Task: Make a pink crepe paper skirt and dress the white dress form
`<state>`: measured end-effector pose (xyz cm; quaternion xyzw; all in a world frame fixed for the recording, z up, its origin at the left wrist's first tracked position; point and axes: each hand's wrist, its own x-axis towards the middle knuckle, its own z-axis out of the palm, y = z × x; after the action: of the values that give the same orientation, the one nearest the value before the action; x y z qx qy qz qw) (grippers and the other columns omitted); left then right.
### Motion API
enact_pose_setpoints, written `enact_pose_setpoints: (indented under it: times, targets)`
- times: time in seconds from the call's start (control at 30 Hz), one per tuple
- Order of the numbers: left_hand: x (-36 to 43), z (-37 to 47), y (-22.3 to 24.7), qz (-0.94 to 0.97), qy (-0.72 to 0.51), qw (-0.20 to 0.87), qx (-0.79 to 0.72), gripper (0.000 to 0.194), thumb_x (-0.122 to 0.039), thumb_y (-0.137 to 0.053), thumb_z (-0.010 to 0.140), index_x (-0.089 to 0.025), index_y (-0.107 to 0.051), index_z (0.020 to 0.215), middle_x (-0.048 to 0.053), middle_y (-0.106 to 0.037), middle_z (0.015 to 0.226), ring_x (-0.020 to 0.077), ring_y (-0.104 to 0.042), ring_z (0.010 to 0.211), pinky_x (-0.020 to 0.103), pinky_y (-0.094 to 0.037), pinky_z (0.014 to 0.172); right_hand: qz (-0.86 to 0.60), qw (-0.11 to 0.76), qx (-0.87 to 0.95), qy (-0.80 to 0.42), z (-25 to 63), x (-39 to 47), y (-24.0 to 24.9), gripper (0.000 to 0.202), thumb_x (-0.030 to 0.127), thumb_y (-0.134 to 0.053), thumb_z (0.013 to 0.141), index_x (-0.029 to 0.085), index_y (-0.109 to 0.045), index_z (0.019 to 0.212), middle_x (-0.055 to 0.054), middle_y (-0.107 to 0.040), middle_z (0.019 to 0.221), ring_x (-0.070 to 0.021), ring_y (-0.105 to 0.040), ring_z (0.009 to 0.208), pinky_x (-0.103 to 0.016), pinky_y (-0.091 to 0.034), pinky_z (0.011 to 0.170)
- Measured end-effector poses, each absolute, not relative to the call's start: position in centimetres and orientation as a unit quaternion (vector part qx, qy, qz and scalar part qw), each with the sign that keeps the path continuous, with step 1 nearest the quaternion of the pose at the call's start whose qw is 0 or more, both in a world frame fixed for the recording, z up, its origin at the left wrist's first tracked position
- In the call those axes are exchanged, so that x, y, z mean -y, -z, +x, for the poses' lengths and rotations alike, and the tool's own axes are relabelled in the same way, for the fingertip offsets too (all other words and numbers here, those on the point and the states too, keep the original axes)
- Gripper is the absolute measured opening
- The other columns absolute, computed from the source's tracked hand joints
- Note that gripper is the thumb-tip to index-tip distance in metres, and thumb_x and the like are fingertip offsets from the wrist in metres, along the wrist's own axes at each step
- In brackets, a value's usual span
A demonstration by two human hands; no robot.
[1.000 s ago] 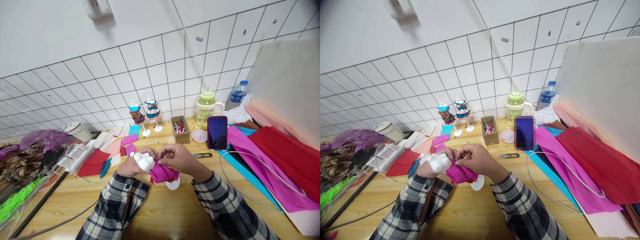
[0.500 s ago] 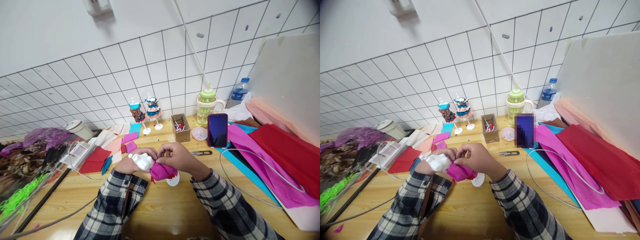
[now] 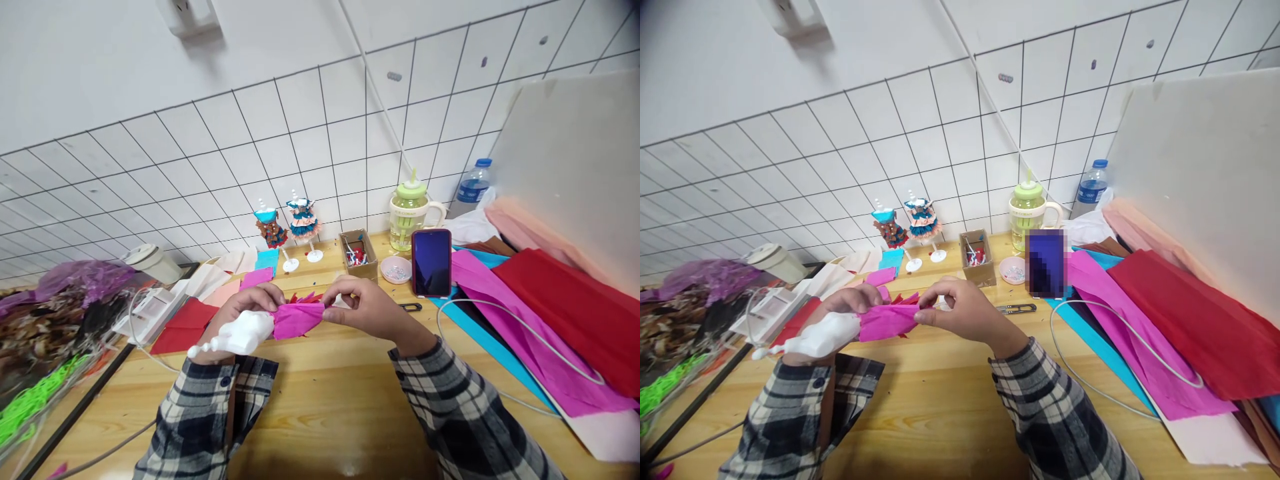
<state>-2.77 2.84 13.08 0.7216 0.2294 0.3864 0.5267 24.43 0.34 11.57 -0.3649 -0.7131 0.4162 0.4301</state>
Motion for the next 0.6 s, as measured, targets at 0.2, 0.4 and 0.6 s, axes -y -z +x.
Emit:
enact_pose_setpoints:
  times: [0.2,0.4,0.6]
  targets:
    - [-1.1,-1.4,-14.6,0.766,-0.351,0.484,-0.236,0.013,-0.028,-0.076,0.076,-0.020,-0.068,0.083,0.007,-0.061,0.094,0.0189,-0.062,0.091,0.030,-0.050,0.084,-0.347,0.421,0.687,-0.480,24.2,-0.4,-11.2,0.018,0.037,-0.069,0.079,0.019,-0.073,0.081,0.000,-0.063,0.073,-0.0088,-0.041,0.056,-0.023,-0.031,0.051]
    - [0.3,-0.9,-15.2,0.813,-0.302,0.442,-0.231,0.009,-0.020,-0.075,0.076,-0.022,-0.070,0.083,0.005,-0.061,0.093,0.0171,-0.062,0.088,0.033,-0.049,0.090,-0.346,0.435,0.728,-0.401,24.8,-0.2,-11.8,0.011,0.029,-0.069,0.080,0.020,-0.074,0.080,-0.003,-0.062,0.085,-0.0156,-0.057,0.081,-0.029,-0.043,0.075]
    - [1.3,-0.6,-15.8,0.832,-0.278,0.421,-0.232,0.007,-0.023,-0.074,0.078,-0.023,-0.071,0.085,0.008,-0.064,0.096,0.0178,-0.062,0.088,0.031,-0.051,0.084,-0.339,0.397,0.743,-0.419,24.1,-0.6,-11.1,0.008,0.025,-0.070,0.079,0.017,-0.070,0.077,-0.001,-0.062,0.082,-0.0129,-0.055,0.076,-0.025,-0.040,0.066]
